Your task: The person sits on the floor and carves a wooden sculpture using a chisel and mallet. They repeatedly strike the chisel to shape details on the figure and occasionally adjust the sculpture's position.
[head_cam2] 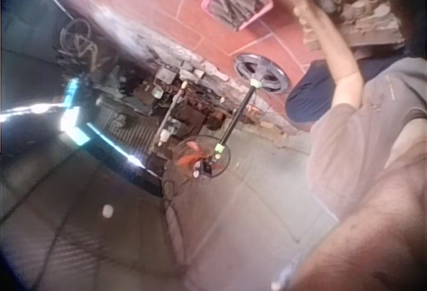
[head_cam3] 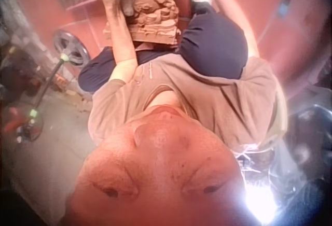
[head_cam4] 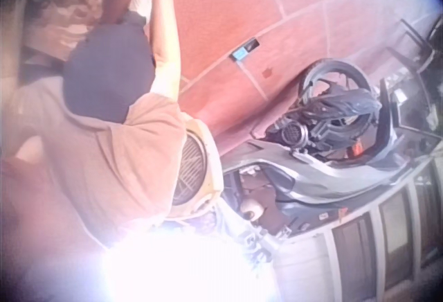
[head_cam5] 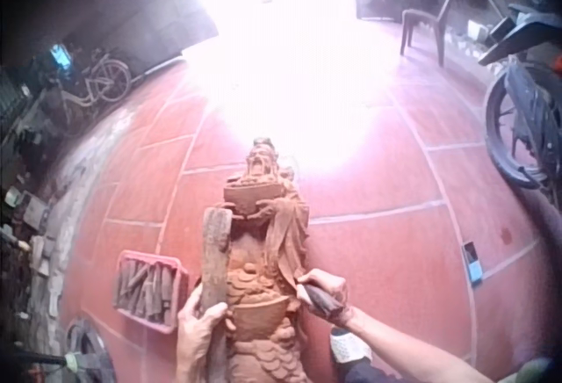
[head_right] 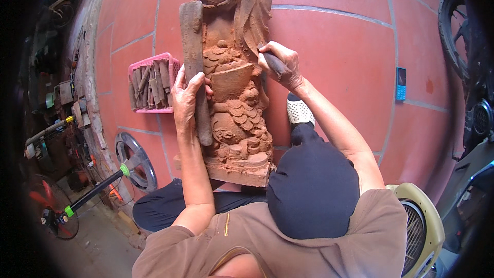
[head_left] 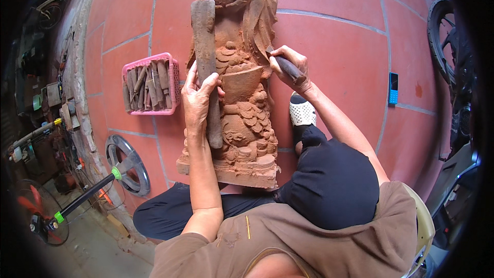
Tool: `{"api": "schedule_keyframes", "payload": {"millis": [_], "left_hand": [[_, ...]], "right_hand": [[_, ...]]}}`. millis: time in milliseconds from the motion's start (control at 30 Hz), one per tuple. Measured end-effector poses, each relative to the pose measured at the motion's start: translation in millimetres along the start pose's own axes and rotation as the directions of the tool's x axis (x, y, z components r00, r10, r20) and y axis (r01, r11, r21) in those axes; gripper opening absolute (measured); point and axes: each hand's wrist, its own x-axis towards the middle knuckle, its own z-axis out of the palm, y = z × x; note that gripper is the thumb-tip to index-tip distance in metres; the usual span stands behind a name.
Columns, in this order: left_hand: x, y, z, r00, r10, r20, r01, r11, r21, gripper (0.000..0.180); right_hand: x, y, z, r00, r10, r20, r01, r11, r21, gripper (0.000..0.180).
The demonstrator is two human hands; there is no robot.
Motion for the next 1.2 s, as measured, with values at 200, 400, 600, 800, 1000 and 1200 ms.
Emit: {"api": "schedule_keyframes", "payload": {"millis": [200,400,600,800,1000,1200], "left_hand": [[-1,1,0,1.000,-0.009,0.000,0.009,1.000,0.000,0.057],[0,-2,1,1.000,0.004,0.002,-0.004,1.000,-0.017,0.055],[1,-4,-3,1.000,-0.001,0.012,0.001,1.000,-0.001,0.053],[1,-1,0,1.000,-0.003,0.004,0.003,1.000,-0.020,0.054],[1,-3,-2,1.000,-0.005,0.011,0.005,1.000,0.008,0.057],[2,0,0,1.000,-0.006,0.006,0.006,1.000,0.001,0.059]], "right_hand": [[41,2,10,0.999,0.036,-0.037,-0.031,0.992,0.123,0.009],[-8,7,-1,0.999,0.030,-0.015,-0.030,0.999,-0.028,0.012],[-4,3,-5,0.989,0.148,-0.023,-0.146,0.987,0.072,0.010],[-14,10,1,0.994,0.107,-0.036,-0.104,0.993,0.063,0.013],[-12,4,-8,0.999,-0.031,0.044,0.032,0.999,-0.011,0.013],[-14,14,-4,0.999,0.022,0.048,-0.024,0.999,0.029,0.013]]}}
